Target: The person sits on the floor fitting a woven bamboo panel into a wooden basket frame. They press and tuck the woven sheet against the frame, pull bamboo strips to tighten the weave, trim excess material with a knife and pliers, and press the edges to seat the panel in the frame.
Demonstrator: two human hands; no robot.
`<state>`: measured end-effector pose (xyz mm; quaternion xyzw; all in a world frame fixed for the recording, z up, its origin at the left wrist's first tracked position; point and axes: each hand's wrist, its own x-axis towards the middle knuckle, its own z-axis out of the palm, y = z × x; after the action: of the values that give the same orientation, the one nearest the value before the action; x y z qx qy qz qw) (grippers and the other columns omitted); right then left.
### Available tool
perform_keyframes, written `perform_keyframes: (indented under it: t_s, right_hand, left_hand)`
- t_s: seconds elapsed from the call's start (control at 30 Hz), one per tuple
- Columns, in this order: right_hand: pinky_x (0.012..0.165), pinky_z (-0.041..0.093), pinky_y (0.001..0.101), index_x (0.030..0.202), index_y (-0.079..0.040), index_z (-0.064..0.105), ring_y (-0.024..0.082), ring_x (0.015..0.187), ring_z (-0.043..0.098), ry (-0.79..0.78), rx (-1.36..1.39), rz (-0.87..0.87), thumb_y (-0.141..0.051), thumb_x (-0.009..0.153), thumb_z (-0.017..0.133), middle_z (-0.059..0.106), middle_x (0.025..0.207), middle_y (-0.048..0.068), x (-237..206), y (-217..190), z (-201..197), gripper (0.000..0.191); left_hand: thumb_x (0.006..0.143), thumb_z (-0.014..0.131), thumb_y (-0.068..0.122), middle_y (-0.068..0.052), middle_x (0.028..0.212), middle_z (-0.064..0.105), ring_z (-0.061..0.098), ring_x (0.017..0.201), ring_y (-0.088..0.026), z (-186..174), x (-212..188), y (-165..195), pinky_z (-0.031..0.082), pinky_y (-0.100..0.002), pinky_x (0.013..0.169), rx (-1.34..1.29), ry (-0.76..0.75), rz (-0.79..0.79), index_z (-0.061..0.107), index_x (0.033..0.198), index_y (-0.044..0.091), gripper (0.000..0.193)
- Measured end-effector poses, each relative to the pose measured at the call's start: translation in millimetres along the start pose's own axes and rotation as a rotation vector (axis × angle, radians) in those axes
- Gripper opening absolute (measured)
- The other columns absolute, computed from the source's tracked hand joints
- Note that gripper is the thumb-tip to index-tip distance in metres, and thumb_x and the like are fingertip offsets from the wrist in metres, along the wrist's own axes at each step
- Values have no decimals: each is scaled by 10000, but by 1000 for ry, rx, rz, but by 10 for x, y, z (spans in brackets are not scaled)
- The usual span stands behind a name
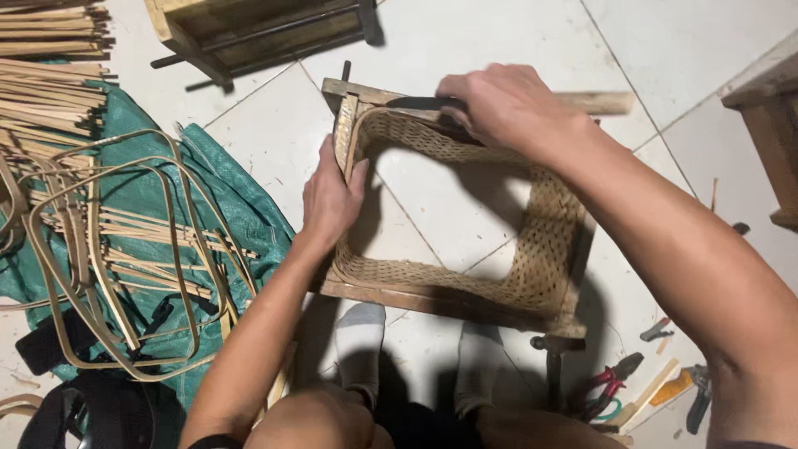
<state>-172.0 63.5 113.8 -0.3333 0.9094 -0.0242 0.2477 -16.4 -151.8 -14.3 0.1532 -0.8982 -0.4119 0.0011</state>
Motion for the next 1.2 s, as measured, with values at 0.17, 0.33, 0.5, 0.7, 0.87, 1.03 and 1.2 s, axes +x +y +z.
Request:
perform_keyframes:
  t_s: [0.17, 0.33, 0.5, 0.7, 0.87, 1.03, 1.2]
  right_hand:
    - [681, 556, 457, 1060, -115, 764, 310, 685, 710, 101, -202, -159, -126, 950, 622, 738, 753, 162, 342, -55, -3, 179]
    - [628, 601, 413, 1007, -100, 780, 275, 700, 750, 5, -353, -146, -114, 966, 633, 753, 814, 148, 508, -209, -86, 153]
    - [659, 583, 379, 1089, -159, 753, 209, 703, 770, -357, -63, 130, -134, 950, 668, 801, 831, 86, 925, -144, -336, 165]
    - [608, 458, 365, 1102, -117, 795, 162, 693, 703, -518, 495, 220, -216, 957, 708, 806, 858, 62, 1040, 275, -291, 196]
    - [685, 562, 433, 1142, -164, 778, 248, 686, 709, 107, 75, 21, -249, 1010, 693, 768, 853, 104, -44, 375, -74, 178]
    - [687, 571, 444, 1194, -132, 763, 294, 671, 715, 346, 112, 376, -238, 1080, 643, 765, 896, 135, -1629, 930, 268, 196]
    - [715, 589, 398, 1230, -21, 691, 242, 787, 754, 520, 352, 515, -161, 1073, 620, 759, 971, 153, -2583, 1039, 770, 222]
  left_hand:
    - [1023, 576, 238, -358, 1045, 705, 719, 922, -512, -17, 12, 47, 589, -577, 821, 6, -99, -141, 409, 1442, -26, 523]
    - [1002, 556, 189, -387, 1078, 670, 730, 888, -505, -46, 37, 106, 616, -548, 750, -18, -100, -119, 311, 1483, -63, 597]
    - [1007, 552, 144, -406, 1124, 657, 708, 933, -532, -16, -22, 41, 603, -565, 779, -27, -61, -36, 317, 1493, -69, 580]
    - [1021, 582, 166, -363, 1085, 702, 713, 904, -538, -1, -16, 25, 581, -591, 782, 16, -15, 26, 370, 1459, -36, 527]
    - [1000, 687, 261, -413, 1355, 525, 568, 1216, -514, -44, -85, 14, 475, -573, 1038, 4, 10, 56, 269, 1538, -36, 743]
    - [872, 757, 516, -356, 1573, 387, 318, 1502, -441, 174, -141, 308, 167, -628, 1201, 378, 84, 533, 272, 1585, -27, 1018]
    - [771, 417, 947, -257, 1406, 573, 503, 1350, -368, 915, 611, 929, 308, -591, 1126, 574, 144, 1029, 407, 1461, -48, 1212]
